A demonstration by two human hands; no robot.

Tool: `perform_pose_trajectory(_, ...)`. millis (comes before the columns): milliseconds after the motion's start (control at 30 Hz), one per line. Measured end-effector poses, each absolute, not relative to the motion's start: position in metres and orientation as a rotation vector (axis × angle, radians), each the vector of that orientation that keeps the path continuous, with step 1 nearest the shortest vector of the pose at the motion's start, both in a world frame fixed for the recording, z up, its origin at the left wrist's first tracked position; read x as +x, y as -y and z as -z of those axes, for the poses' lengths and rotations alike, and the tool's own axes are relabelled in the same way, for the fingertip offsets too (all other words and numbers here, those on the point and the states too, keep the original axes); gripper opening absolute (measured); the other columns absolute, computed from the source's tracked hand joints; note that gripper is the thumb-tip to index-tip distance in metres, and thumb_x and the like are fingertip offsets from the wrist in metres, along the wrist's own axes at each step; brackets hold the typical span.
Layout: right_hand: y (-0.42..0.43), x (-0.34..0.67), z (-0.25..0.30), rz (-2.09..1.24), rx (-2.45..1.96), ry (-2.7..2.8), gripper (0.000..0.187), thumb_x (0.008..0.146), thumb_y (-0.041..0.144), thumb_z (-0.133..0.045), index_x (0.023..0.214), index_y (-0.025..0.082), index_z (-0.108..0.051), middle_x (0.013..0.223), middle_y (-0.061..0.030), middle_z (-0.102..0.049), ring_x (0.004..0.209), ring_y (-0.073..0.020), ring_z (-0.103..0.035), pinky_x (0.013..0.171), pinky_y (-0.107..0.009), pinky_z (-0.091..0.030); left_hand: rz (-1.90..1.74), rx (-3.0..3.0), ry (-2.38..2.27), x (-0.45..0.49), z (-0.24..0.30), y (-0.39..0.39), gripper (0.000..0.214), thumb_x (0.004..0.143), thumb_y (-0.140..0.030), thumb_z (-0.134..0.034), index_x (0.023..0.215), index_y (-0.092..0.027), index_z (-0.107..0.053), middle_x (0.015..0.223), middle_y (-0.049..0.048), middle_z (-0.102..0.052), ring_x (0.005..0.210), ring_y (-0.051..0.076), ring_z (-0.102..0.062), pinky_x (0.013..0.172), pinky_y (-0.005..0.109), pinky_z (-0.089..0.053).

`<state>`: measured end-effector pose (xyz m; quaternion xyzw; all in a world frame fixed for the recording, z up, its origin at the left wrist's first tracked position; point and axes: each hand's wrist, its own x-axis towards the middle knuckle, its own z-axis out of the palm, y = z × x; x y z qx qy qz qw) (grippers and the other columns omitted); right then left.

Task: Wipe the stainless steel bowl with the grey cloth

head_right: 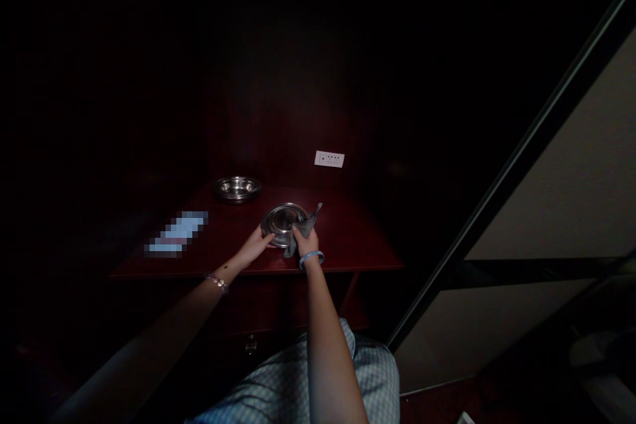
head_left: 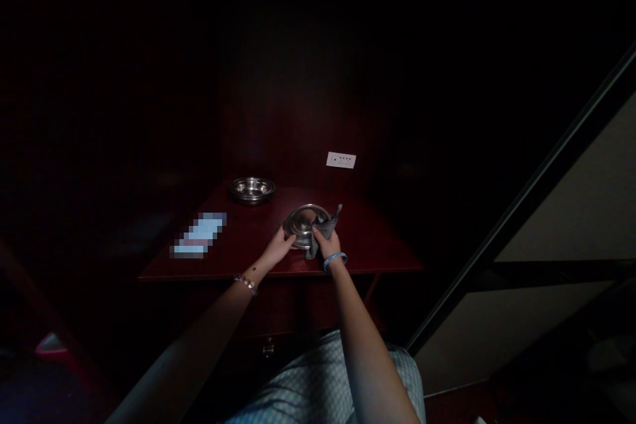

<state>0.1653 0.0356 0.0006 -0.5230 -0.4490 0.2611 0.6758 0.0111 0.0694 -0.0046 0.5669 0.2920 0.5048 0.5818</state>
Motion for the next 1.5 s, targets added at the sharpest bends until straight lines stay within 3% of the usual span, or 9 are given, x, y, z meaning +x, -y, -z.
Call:
perform_pose_trajectory(267,-0.038,0.168,0.003,-0.558,-1.209,1.034,0.040,0.063,0.041,-0.070,0.093,0.015,-0.065,0.095,-0.0088,-0.071,0.091,-0.0223,-0.065,0.086,-0.035,-0.048,-1.187,1.328,-0.692,0.012,0.005,-0.070,0.044,0.072,-0.015,-0.060,0.114,-0.015,-0.048,0.098,0.0075,-0.062,0.079,0.016,-0.062,0.066,0.033,-0.058)
perform_pose_trajectory(700,-0.031,0.167,-0.006,-0.630,-1.142,0.981,0.035,0.062,0.038,-0.070,0.086,0.013,-0.067,0.093,-0.0092,-0.071,0.091,-0.0243,-0.065,0.086,-0.037,-0.048,-1.185,1.409,-0.670,0.012,0.005,-0.067,0.047,0.074,-0.016,-0.059,0.119,-0.015,-0.046,0.108,0.0113,-0.059,0.087,0.020,-0.062,0.066,0.038,-0.058)
perform_pose_trajectory(1500,-0.031,0.167,-0.007,-0.663,-1.150,0.961,0.036,0.060,0.036,-0.070,0.087,0.013,-0.068,0.085,-0.0079,-0.072,0.089,-0.0237,-0.065,0.084,-0.034,-0.048,-1.173,1.379,-0.675,0.012,0.008,-0.071,0.048,0.074,-0.017,-0.060,0.119,-0.014,-0.045,0.104,0.0106,-0.060,0.081,0.019,-0.063,0.068,0.040,-0.057)
